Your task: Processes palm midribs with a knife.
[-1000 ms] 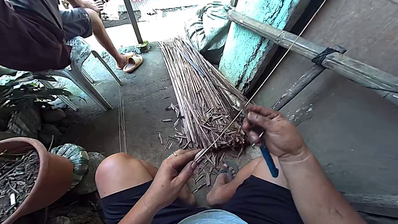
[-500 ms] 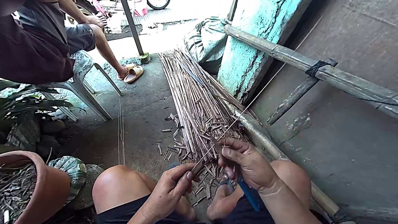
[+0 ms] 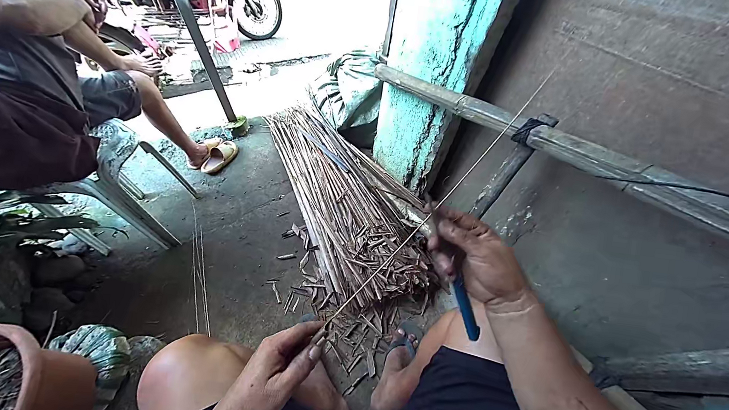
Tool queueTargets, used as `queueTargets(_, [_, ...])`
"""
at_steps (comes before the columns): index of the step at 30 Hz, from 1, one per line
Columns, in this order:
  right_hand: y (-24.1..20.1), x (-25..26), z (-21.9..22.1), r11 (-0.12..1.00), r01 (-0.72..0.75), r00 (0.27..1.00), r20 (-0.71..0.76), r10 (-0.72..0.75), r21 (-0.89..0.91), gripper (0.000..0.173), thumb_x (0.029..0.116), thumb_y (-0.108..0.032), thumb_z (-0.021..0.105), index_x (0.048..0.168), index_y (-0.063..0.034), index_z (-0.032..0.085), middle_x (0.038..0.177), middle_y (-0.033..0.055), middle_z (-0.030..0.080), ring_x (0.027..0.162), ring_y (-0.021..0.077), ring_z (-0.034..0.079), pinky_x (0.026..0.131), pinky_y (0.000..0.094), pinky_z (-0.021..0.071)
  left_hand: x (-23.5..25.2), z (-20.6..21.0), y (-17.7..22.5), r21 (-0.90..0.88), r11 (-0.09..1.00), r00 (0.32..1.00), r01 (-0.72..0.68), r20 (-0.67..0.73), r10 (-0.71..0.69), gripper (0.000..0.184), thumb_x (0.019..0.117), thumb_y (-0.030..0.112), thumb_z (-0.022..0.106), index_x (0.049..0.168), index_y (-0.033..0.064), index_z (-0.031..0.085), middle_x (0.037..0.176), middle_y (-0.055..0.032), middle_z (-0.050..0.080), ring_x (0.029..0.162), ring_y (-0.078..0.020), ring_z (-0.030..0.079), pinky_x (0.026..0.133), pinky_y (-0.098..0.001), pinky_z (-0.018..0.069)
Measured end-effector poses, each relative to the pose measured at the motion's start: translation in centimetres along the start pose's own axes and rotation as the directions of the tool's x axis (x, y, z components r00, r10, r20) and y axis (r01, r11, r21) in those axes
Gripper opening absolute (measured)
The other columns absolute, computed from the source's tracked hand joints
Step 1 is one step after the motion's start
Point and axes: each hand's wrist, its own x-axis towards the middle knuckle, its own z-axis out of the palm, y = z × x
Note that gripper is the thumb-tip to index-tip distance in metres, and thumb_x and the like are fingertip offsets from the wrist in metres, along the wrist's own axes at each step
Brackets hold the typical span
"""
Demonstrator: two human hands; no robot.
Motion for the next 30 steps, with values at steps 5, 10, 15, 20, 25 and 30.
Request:
queueTargets(5, [-2.3,0.4,-1.0,0.997,0.077,0.997,-0.028,-0.077,0.006,0.034,0.1100,-0.015,0.038,0.135,-0.0119,0.060,0.078,0.0065,0.067,0.047,0.0074,0.057,0.043,0.0208,0.0514,-0.6,-0.9,0.1,-0.067,0.996,0.998,0.060,0.031,-0.058,0.034,0.1052,0.030,0.057,0.131,0.0102,0.069,0.070,0.0046,0.061,0.051,-0.0031,0.049,0.046,-0.0197,0.0439])
queueTargets(10, [2.5,-2.5,1.7,0.984,-0.178,0.973,0.149,0.179,-0.018,0.029,0.1046,-0.010,0.052,0.130,-0.0002,0.062,0.080,0.0070,0.071,0.052,0.0097,0.061,0.046,0.0231,0.0522,0.1,-0.6,0.2,-0.084,0.994,0.996,0.072,0.061,-0.067,0.036,0.1082,0.029,0.050,0.131,0.0093,0.068,0.063,0.0055,0.052,0.048,-0.0036,0.044,0.044,-0.0199,0.0399])
queueTargets(15, [-0.7,-0.9,-0.4,0.999,-0.052,0.999,0.008,0.052,-0.007,0.032,0.1083,-0.013,0.043,0.133,-0.0062,0.063,0.080,0.0043,0.069,0.050,0.0044,0.056,0.045,0.0182,0.0497,-0.6,-2.1,0.2,-0.254,0.945,0.935,0.205,0.336,-0.113,0.046,0.1094,0.045,0.043,0.119,0.0100,0.071,0.066,0.0020,0.061,0.047,-0.0016,0.050,0.042,-0.0168,0.0418])
queueTargets(20, [-7.7,2.0,-4.6,0.986,0.165,0.986,0.024,-0.165,-0.023,0.034,0.1119,-0.026,0.033,0.132,-0.0225,0.059,0.077,-0.0070,0.062,0.048,-0.0023,0.049,0.043,0.0121,0.0440,-1.5,-3.7,-0.7,-0.342,0.903,0.881,0.258,0.468,-0.075,0.048,0.1089,0.047,0.044,0.120,0.0089,0.070,0.071,-0.0036,0.067,0.051,-0.0056,0.058,0.047,-0.0202,0.0501])
queueTargets(25, [-7.9,2.2,-4.3,0.974,0.225,0.969,0.095,-0.227,0.033,0.036,0.1135,-0.028,0.028,0.139,-0.0255,0.053,0.079,-0.0062,0.060,0.047,-0.0016,0.048,0.042,0.0119,0.0428,-1.1,-3.0,-0.7,-0.215,0.963,0.958,0.161,0.270,-0.101,0.050,0.1063,0.052,0.046,0.115,0.0112,0.073,0.074,0.0035,0.065,0.055,-0.0004,0.053,0.050,-0.0169,0.0446])
queueTargets(30, [1.1,0.4,1.2,0.992,-0.077,0.972,0.215,0.096,-0.097,0.036,0.1086,-0.016,0.042,0.140,-0.0133,0.059,0.078,0.0061,0.069,0.049,0.0086,0.059,0.044,0.0230,0.0535,2.1,0.1,0.3,-0.185,0.981,0.995,0.067,0.079,-0.053,0.030,0.1065,0.024,0.053,0.121,0.0016,0.068,0.080,0.0025,0.064,0.064,-0.0040,0.057,0.060,-0.0221,0.0500])
